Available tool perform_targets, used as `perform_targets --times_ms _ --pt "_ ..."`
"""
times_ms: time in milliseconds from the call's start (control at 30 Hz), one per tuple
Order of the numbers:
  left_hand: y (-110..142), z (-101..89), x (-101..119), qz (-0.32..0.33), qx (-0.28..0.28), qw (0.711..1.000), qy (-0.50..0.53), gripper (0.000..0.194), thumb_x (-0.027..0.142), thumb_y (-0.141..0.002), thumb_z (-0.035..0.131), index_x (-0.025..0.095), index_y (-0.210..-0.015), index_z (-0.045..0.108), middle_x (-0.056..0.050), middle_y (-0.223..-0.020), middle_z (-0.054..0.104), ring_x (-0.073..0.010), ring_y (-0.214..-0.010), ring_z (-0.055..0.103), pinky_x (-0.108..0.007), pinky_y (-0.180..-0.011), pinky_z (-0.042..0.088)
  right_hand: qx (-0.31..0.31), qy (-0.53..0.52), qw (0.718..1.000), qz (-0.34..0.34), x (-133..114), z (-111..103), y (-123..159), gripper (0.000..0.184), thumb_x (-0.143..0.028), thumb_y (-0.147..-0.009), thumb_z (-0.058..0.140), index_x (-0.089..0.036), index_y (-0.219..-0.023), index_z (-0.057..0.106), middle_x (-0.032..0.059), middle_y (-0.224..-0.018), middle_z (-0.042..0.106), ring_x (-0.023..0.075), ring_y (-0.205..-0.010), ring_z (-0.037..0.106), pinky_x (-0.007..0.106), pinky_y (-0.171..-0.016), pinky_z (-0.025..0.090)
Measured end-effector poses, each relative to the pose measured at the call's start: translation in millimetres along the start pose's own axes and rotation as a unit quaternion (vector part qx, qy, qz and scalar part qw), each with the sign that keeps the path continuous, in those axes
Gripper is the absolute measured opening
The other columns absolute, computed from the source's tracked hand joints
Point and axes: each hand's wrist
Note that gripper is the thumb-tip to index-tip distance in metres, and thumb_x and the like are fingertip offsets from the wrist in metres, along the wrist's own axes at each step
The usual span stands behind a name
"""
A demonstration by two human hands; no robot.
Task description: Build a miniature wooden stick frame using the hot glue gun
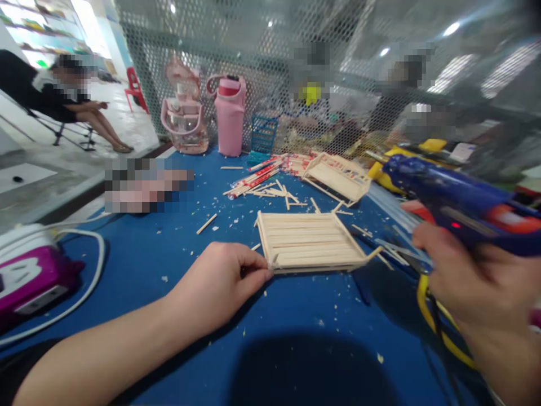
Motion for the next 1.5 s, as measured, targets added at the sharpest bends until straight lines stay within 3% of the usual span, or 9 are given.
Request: perform_targets --times_ms 100,267,433,567,733,833,1033,1367,1500 --pt "1.4 -0.2 1.8 0.006 -0.027 1.0 -0.008 0.022 0.035 -0.084 0.054 0.024 -0.075 0.071 0.004 -0.07 0.07 -0.013 -0.063 0.061 -0.022 -0.058 0.04 -0.019 0.107 0.994 -0.013 32.4 12.2 -33.3 0.04 -0.033 -0.083 0.053 -0.013 -0.116 0.059 0.016 -0.108 0.066 0.0288 -0.102 0.063 0.037 -0.089 0.047" --pt "2.4 2.1 4.9 0.04 -0.092 0.995 -0.004 0.025 0.036 -0.085 0.053 0.022 -0.072 0.069 0.002 -0.072 0.069 -0.0126 -0.065 0.06 -0.021 -0.06 0.04 -0.214 0.236 0.948 -0.018 77.6 39.7 -61.9 0.051 -0.023 -0.083 0.045 -0.007 -0.131 0.046 0.0189 -0.127 0.055 0.0308 -0.11 0.056 0.038 -0.088 0.045" --pt "2.3 2.8 7.7 0.033 -0.107 0.994 -0.011 0.025 0.036 -0.083 0.054 0.021 -0.072 0.07 0.0 -0.073 0.07 -0.0129 -0.066 0.06 -0.021 -0.061 0.039 -0.293 0.238 0.925 -0.044 84.6 77.4 -43.0 0.049 -0.023 -0.083 0.045 -0.012 -0.13 0.048 0.015 -0.131 0.054 0.0293 -0.115 0.052 0.039 -0.09 0.041" --pt "0.5 -1.3 8.1 0.009 -0.081 0.996 -0.034 0.027 0.035 -0.085 0.05 0.021 -0.073 0.07 0.0 -0.071 0.069 -0.0132 -0.065 0.06 -0.022 -0.061 0.039 -0.337 0.229 0.913 -0.039 77.1 88.7 -36.6 0.055 -0.024 -0.08 0.048 -0.011 -0.133 0.045 0.0171 -0.126 0.059 0.0312 -0.109 0.056 0.042 -0.088 0.041" --pt "-0.7 -5.5 4.9 -0.01 -0.061 0.997 -0.049 0.03 0.041 -0.085 0.049 0.021 -0.078 0.07 -0.001 -0.075 0.07 -0.0152 -0.066 0.06 -0.024 -0.062 0.04 -0.328 0.219 0.919 -0.025 67.5 72.1 -44.0 0.059 -0.028 -0.084 0.045 -0.014 -0.14 0.036 0.0129 -0.141 0.047 0.0284 -0.119 0.049 0.038 -0.096 0.038" --pt "1.0 -5.7 6.1 0.007 -0.087 0.995 -0.051 0.031 0.041 -0.085 0.048 0.021 -0.076 0.07 0.0 -0.073 0.069 -0.0146 -0.065 0.059 -0.024 -0.06 0.04 -0.317 0.23 0.92 0.01 68.6 53.7 -49.3 0.041 -0.026 -0.09 0.035 -0.011 -0.124 0.054 0.0148 -0.125 0.06 0.0257 -0.113 0.054 0.034 -0.092 0.04" --pt "3.9 -5.0 12.6 0.037 -0.121 0.99 -0.057 0.031 0.039 -0.086 0.048 0.021 -0.073 0.069 0.001 -0.07 0.068 -0.0128 -0.062 0.058 -0.023 -0.059 0.039 -0.425 0.221 0.874 0.074 86.9 28.8 -51.5 0.016 -0.021 -0.076 0.054 -0.02 -0.077 0.07 0.0037 -0.08 0.072 0.0179 -0.076 0.064 0.025 -0.064 0.043" --pt "2.9 -6.0 2.2 0.002 -0.053 0.996 -0.071 0.032 0.043 -0.085 0.048 0.021 -0.074 0.069 0.0 -0.067 0.069 -0.0151 -0.06 0.058 -0.026 -0.056 0.04 -0.536 0.217 0.81 0.093 45.7 -15.9 -30.1 0.015 -0.018 -0.069 0.055 -0.023 -0.065 0.069 0.0013 -0.07 0.071 0.0147 -0.062 0.061 0.024 -0.052 0.035" --pt "1.4 -6.3 1.7 0.002 -0.036 0.997 -0.063 0.029 0.042 -0.084 0.05 0.022 -0.076 0.07 0.0 -0.071 0.07 -0.015 -0.061 0.06 -0.025 -0.057 0.041 -0.535 0.238 0.805 0.095 39.4 -16.1 -9.6 0.02 -0.026 -0.076 0.052 -0.025 -0.073 0.071 0.0033 -0.077 0.072 0.018 -0.068 0.062 0.026 -0.056 0.036"
Point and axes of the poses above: each hand's wrist, its own y-axis away from the middle knuckle, its own z-axis out of the palm, x = y × z
